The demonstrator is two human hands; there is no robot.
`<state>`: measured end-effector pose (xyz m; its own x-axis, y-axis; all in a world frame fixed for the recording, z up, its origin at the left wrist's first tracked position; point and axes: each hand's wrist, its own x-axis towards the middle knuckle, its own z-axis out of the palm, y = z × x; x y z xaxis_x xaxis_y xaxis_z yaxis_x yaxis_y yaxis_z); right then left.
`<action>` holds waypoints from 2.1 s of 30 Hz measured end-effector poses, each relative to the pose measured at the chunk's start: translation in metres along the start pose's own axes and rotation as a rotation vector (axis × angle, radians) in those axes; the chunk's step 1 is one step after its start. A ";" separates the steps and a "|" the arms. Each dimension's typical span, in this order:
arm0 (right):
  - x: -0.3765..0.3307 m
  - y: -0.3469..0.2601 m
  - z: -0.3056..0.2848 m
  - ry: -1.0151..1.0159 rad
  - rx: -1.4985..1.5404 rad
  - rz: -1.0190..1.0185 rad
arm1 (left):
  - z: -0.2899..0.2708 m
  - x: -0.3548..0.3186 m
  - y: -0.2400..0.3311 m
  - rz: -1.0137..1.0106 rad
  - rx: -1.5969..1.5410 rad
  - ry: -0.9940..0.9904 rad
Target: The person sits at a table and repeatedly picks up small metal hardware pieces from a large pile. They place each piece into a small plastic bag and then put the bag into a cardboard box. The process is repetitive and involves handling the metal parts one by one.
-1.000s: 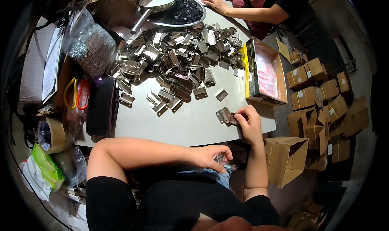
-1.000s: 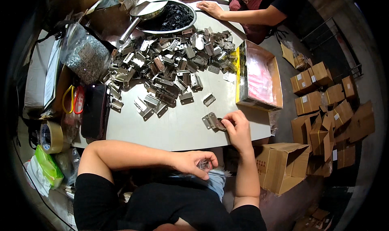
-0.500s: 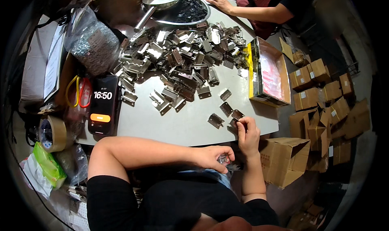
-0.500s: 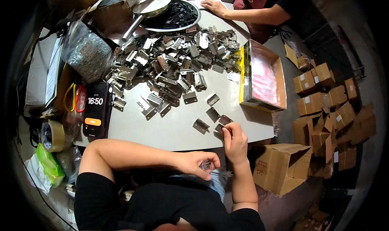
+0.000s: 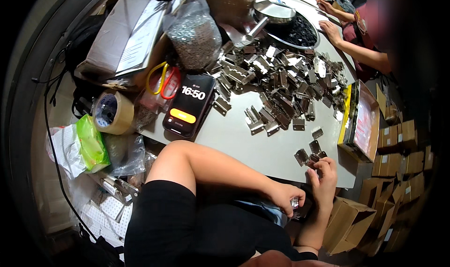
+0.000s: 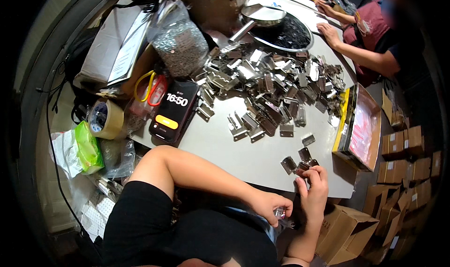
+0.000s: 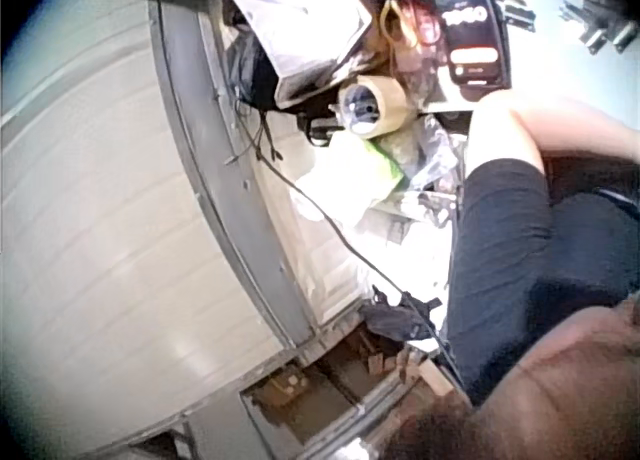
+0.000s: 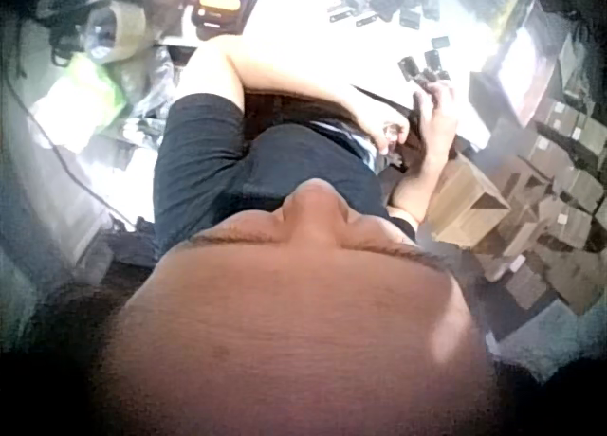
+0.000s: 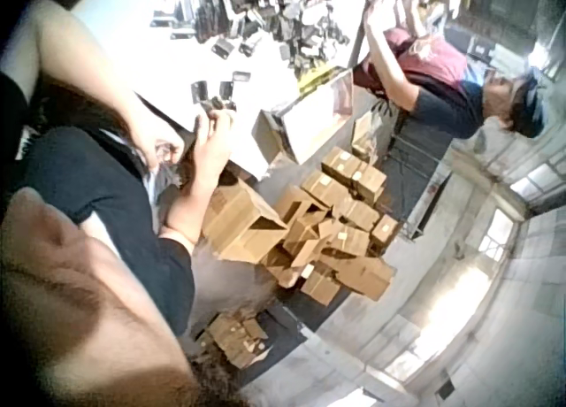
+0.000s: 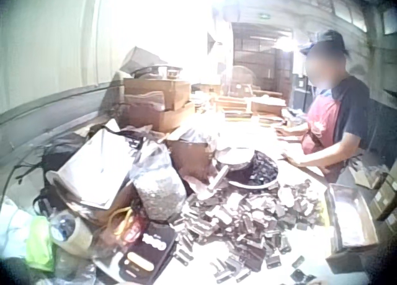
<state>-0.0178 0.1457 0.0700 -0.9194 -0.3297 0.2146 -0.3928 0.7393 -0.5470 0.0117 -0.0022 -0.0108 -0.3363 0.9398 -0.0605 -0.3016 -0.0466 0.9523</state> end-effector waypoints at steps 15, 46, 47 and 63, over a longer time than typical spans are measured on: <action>0.141 -0.202 0.149 -0.640 0.234 -0.980 | 0.005 0.027 -0.041 0.207 0.218 0.081; -0.020 0.016 -0.026 0.158 0.046 0.203 | -0.008 -0.011 0.006 -0.053 0.269 -0.013; -0.017 0.018 -0.020 0.159 0.044 0.132 | -0.008 -0.012 0.008 -0.071 0.260 -0.015; -0.010 0.032 0.000 0.178 -0.112 0.008 | -0.011 -0.015 0.022 -0.080 0.161 -0.003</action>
<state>-0.0212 0.1727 0.0505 -0.9080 -0.2219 0.3553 -0.3761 0.8054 -0.4581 0.0006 -0.0214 0.0079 -0.3139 0.9395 -0.1369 -0.1801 0.0827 0.9802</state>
